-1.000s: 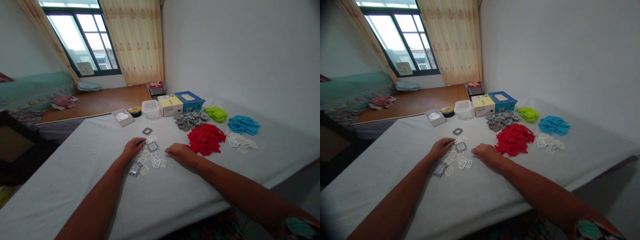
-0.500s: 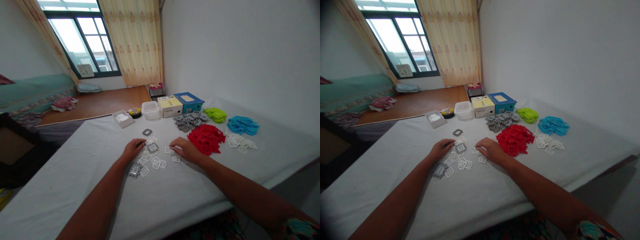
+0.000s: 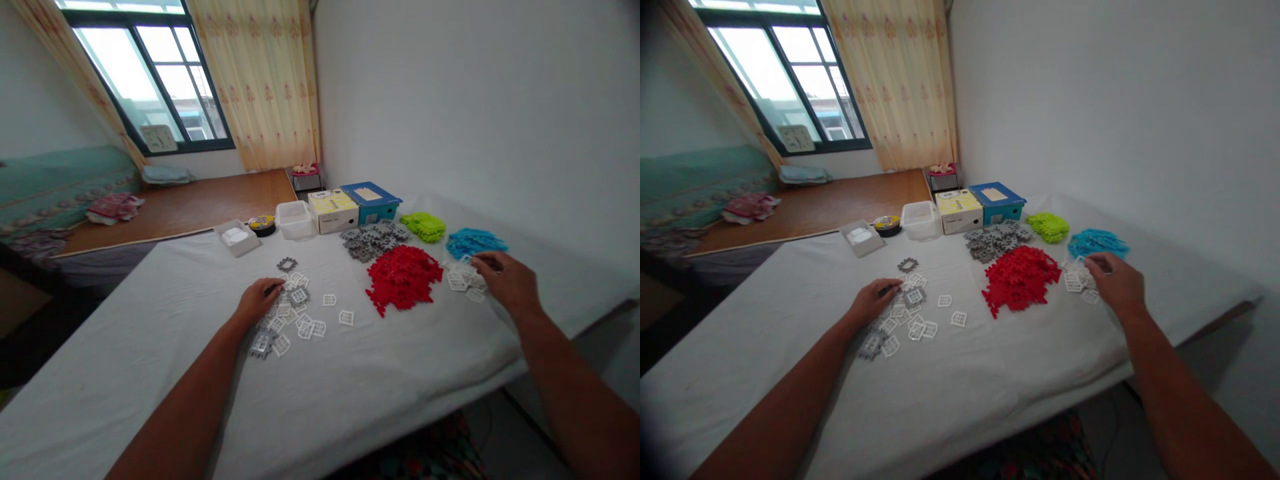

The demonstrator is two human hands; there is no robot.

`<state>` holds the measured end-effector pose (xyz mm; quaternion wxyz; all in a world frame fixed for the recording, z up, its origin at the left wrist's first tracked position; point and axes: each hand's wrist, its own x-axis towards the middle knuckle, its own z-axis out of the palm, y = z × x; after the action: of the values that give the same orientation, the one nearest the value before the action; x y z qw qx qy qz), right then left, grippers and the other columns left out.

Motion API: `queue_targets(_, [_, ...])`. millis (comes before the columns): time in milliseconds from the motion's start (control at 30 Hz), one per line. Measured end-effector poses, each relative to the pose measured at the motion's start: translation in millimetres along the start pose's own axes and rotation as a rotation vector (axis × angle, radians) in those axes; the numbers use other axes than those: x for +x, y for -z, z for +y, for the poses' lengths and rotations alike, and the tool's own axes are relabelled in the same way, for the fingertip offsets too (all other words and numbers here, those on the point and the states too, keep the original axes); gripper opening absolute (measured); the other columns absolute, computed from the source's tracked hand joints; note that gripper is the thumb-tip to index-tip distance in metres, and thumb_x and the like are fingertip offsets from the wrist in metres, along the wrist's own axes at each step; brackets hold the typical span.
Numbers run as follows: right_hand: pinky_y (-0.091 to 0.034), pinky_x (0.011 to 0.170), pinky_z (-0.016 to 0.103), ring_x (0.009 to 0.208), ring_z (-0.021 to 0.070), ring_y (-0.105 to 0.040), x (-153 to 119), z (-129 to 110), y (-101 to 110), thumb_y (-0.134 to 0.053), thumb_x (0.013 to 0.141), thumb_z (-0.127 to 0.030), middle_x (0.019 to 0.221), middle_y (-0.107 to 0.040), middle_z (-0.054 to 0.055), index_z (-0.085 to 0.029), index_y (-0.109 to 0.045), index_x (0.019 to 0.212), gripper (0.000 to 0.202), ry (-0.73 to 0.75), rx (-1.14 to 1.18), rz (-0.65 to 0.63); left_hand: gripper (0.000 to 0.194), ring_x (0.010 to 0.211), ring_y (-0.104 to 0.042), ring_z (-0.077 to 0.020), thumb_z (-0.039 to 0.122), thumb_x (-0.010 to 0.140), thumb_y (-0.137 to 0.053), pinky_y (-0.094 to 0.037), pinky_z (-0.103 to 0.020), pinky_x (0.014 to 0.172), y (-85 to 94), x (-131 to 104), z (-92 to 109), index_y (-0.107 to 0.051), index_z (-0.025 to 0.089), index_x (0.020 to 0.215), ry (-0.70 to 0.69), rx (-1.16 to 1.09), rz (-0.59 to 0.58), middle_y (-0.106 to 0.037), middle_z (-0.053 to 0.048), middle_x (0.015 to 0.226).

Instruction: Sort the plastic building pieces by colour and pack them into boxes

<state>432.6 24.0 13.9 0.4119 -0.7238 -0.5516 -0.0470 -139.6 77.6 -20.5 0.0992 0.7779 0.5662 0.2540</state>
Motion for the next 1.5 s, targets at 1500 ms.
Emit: queue_targets(1500, [-0.045,0.090,0.036,0.104,0.0233,-0.057,-83.6,-240.0,-146.9,-0.066,0.086,-0.038,0.116,-0.068,0.010,-0.020,-0.063,0.121,0.039,0.747,0.284,-0.696,0.030,0.102,-0.065,-0.0212,0.035,0.088,-0.053,-0.049,-0.035,0.094,2.3,-4.5,10.8,-0.071,0.024,0.109,0.033,-0.036,0.006,-0.072,-0.005,0.109])
